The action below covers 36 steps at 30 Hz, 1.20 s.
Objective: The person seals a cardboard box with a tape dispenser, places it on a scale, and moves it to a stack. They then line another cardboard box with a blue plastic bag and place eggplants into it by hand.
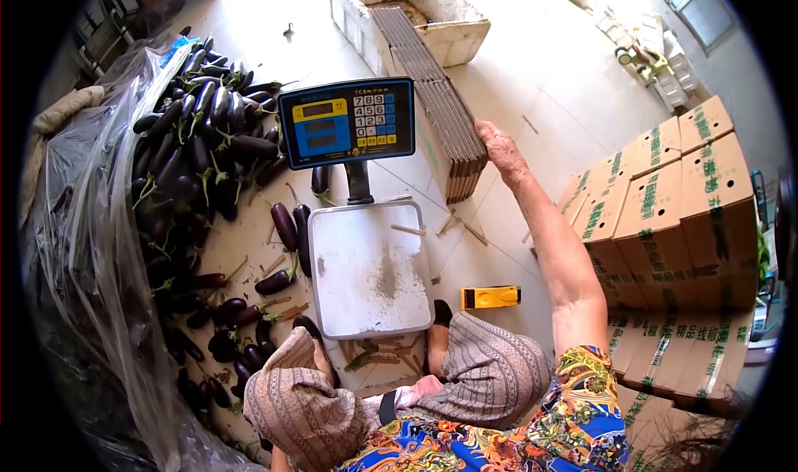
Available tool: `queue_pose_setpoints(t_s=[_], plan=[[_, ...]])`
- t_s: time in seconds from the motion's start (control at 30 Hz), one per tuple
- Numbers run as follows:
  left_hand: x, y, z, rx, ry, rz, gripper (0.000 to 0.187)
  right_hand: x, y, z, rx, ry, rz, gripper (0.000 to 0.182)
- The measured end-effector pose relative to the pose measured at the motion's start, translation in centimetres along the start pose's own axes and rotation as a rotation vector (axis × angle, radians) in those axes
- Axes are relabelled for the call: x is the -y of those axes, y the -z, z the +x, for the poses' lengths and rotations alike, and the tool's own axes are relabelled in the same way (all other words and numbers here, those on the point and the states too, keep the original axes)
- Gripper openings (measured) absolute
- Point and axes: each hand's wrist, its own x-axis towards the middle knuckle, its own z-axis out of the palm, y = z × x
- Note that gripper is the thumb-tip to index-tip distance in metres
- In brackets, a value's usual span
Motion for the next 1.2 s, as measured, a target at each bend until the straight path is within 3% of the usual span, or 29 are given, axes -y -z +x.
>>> queue_pose_setpoints(t_s=[0.1, 0.2, 0.23, 0.33, 0.5, 0.6, 0.63, 0.7, 0.83, 0.93, 1.0, 1.13, 1.2], plan=[[0.3, 0.1, -0.1, 0.027, 0.015, 0.002, 0.036, 0.6, 1.8, 0.4, -0.080, 0.076, -0.223, 0.048], [0.5, 0.5, -0.1, 0.044, 0.030, 0.014, 0.036, -0.8, 4.4, 2.1, -0.208, 0.333, -0.907, 0.034], [0.5, 0.5, 0.0, 0.053, 0.035, 0.014, 0.036, 0.4, 3.9, 1.6, -0.400, 0.199, -0.830, 0.028], [0.5, 0.4, 0.3, 0.067, 0.045, 0.010, 0.036, 1.5, 3.8, 1.8, -0.411, 0.073, -0.931, 0.027], [1.3, 0.8, 0.5, 0.104, 0.053, 0.002, 0.035, 2.8, 3.1, 1.8, -0.326, 0.081, -1.146, 0.019], [1.3, 0.8, 1.1, 0.129, 0.058, -0.015, 0.035, 2.8, 6.0, 0.6, 0.106, 0.053, -1.126, 0.033], [1.5, 1.0, 1.3, 0.144, 0.066, -0.024, 0.035, 3.4, 6.7, -0.4, 0.319, -0.091, -1.161, 0.037], [2.0, 1.1, 2.0, 0.182, 0.076, -0.044, 0.035, 5.8, 8.0, -4.9, 0.466, -0.267, -1.107, 0.044], [2.9, 1.6, 4.0, 0.289, 0.110, -0.103, 0.034, 2.5, 10.0, -9.1, 0.004, -0.181, -0.992, 0.052], [4.2, 2.3, 5.0, 0.381, 0.142, -0.160, 0.034, 1.0, 9.5, -8.8, -0.098, -0.291, -0.706, 0.045], [5.4, 3.1, 5.2, 0.446, 0.167, -0.201, 0.034, 0.3, 9.6, -9.3, -0.168, -0.155, -0.721, 0.041], [8.4, 4.5, 5.0, 0.599, 0.197, -0.282, 0.034, 1.9, 11.3, -12.1, -0.421, 0.093, -0.627, 0.041], [8.7, 4.6, 5.9, 0.619, 0.143, -0.311, 0.034, 9.0, 10.6, -16.3, -0.445, 0.057, -0.489, 0.025]])
